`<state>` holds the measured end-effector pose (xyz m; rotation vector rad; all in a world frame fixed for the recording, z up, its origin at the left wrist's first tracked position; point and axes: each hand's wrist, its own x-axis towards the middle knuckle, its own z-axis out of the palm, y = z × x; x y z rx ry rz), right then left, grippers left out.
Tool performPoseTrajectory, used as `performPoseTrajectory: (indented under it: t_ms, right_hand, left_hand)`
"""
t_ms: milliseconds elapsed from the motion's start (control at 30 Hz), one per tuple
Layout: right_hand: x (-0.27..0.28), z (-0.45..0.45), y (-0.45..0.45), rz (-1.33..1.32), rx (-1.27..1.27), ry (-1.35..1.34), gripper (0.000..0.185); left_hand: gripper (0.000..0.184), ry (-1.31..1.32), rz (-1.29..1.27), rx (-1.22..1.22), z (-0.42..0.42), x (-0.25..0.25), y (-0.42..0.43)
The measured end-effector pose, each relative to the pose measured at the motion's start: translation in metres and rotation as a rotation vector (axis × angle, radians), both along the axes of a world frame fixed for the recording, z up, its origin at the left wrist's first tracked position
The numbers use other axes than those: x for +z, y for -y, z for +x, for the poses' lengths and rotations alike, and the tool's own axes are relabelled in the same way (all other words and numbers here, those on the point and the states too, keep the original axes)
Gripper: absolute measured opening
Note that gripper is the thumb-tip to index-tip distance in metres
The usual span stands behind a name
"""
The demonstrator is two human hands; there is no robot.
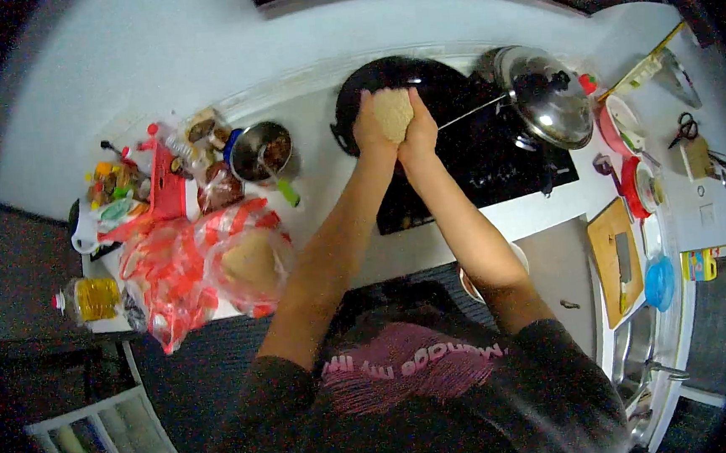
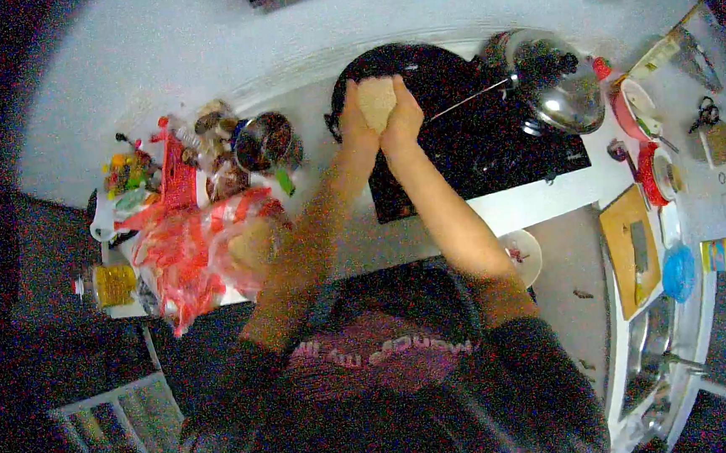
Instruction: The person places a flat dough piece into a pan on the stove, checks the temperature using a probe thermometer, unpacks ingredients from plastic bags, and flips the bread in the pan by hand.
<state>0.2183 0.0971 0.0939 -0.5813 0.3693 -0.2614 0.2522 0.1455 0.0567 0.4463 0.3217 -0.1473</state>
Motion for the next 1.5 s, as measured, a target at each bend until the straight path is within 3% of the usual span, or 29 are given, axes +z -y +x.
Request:
performPoseTrajectory:
  t_ms: [67, 133, 233, 367, 467, 533, 600, 633, 667, 733, 767, 833, 867, 933, 967, 1000, 1067, 1100, 1133, 1167, 1200, 1233, 1300, 1333, 1367, 1400, 1433, 1500]
  right_hand:
    - [-0.042, 0.027, 0.030, 0.002, -0.031, -0.090, 0.026]
    - [-0.085, 0.058, 0.054, 0.028, -0.034, -0.202, 0.022]
    - [-0.104, 0.080, 0.082, -0.381, 0.093, -0.338, 0.022]
    - [-0.123, 0.123, 0.123, -0.476, 0.422, -0.248, 0.017]
    - [-0.140, 0.168, 0.137, -0.938, 0.517, -0.288, 0.023]
    - [-0.014, 0.102, 0.121, -0.617, 0.406, -0.399, 0.015]
    - [0.029, 0.085, 0.114, -0.585, 0.416, -0.409, 0.018]
    - [0.035, 0.084, 0.116, -0.642, 0.450, -0.404, 0.021]
    - [0.036, 0.084, 0.119, -0.770, 0.499, -0.395, 0.025]
    - [-0.021, 0.116, 0.138, -1.543, 0.619, -0.317, 0.031]
    - [-0.025, 0.117, 0.139, -1.737, 0.576, -0.315, 0.028]
    - [-0.023, 0.116, 0.135, -2.108, 0.460, -0.313, 0.023]
    - [-0.019, 0.102, 0.130, -2.058, 0.415, -0.328, 0.025]
    - [-0.005, 0.075, 0.116, -1.961, 0.306, -0.337, 0.029]
    - [-0.007, 0.077, 0.112, -1.932, 0.381, -0.427, 0.030]
    - [-0.020, 0.081, 0.114, -1.877, 0.343, -0.420, 0.028]
    - [-0.025, 0.078, 0.107, -1.962, 0.497, -0.474, 0.031]
    - [-0.052, 0.095, 0.123, -2.173, 0.547, -0.397, 0.031]
    - [-0.033, 0.082, 0.108, -2.382, 0.604, -0.303, 0.030]
    - [-0.018, 0.059, 0.100, -2.359, 0.410, -0.392, 0.026]
    - [0.000, 0.052, 0.096, -2.306, 0.540, -0.483, 0.023]
    - [0.017, 0.029, 0.080, -2.342, 0.370, -0.414, 0.021]
    - [0.033, -0.005, 0.048, -2.072, 0.301, -0.167, 0.022]
    - [0.052, -0.036, 0.017, -1.905, 0.279, -0.076, 0.022]
    - [0.047, -0.057, -0.011, -1.793, 0.282, 0.018, 0.023]
    - [0.043, -0.076, -0.042, -1.686, 0.261, 0.109, 0.024]
    - [0.043, -0.103, -0.083, -1.484, 0.355, 0.160, 0.024]
    - [0.015, -0.133, -0.152, -1.371, 0.538, 0.223, 0.021]
  left_hand:
    - [0.035, -0.117, 0.047, 0.010, 0.014, -0.013, 0.029]
    - [0.034, 0.030, 0.846, -0.234, 0.027, -0.004, 0.041]
    - [0.036, 0.246, 2.047, -0.577, 0.035, 0.001, 0.044]
    - [0.049, 0.667, 2.176, -0.495, 0.048, -0.009, 0.022]
    - [0.049, 0.646, 2.140, -0.573, 0.077, -0.009, 0.026]
    - [0.042, 0.261, 1.457, -0.494, 0.076, 0.012, 0.034]
    - [0.039, -0.077, 0.759, -0.380, 0.077, 0.038, 0.040]
    - [0.037, 0.156, 0.901, -0.537, 0.102, 0.007, 0.034]
    - [0.036, 0.408, 1.026, -0.641, 0.128, -0.024, 0.028]
    - [0.033, 0.063, 0.987, -0.772, 0.076, 0.050, 0.031]
    - [0.024, 0.105, 1.140, -0.746, 0.068, 0.059, 0.031]
    - [0.020, 0.212, 1.093, -0.779, 0.079, 0.016, 0.032]
    - [0.020, 0.259, 1.061, -0.794, 0.081, 0.000, 0.033]
    - [0.020, 0.279, 1.308, -0.872, 0.069, 0.006, 0.030]
    - [0.018, 0.401, 1.277, -0.886, 0.064, 0.005, 0.029]
    - [0.018, 0.282, 0.987, -0.867, 0.043, 0.022, 0.020]
    - [0.018, 0.370, 1.029, -0.792, 0.046, 0.003, 0.013]
    - [0.020, 0.483, 1.075, -0.762, 0.050, 0.002, 0.005]
    - [0.024, 0.592, 1.119, -0.727, 0.041, 0.018, -0.008]
    - [0.032, 0.692, 1.241, -0.603, 0.026, 0.025, -0.028]
    - [0.033, 0.535, 0.847, -0.571, -0.015, 0.062, -0.060]
    - [0.034, 0.558, 0.722, -0.475, -0.040, 0.078, -0.091]
    - [0.031, 0.658, 0.661, -0.322, -0.085, 0.098, -0.167]
    - [0.033, 0.675, 0.598, -0.295, -0.094, 0.082, -0.209]
    - [0.037, 0.723, 0.762, -0.157, -0.118, 0.070, -0.250]
    - [0.029, 1.010, 1.576, 0.105, -0.145, 0.061, -0.290]
    - [0.028, 1.003, 1.723, 0.191, -0.165, 0.037, -0.318]
    - [0.024, 0.953, 1.902, 0.208, -0.191, -0.035, -0.359]
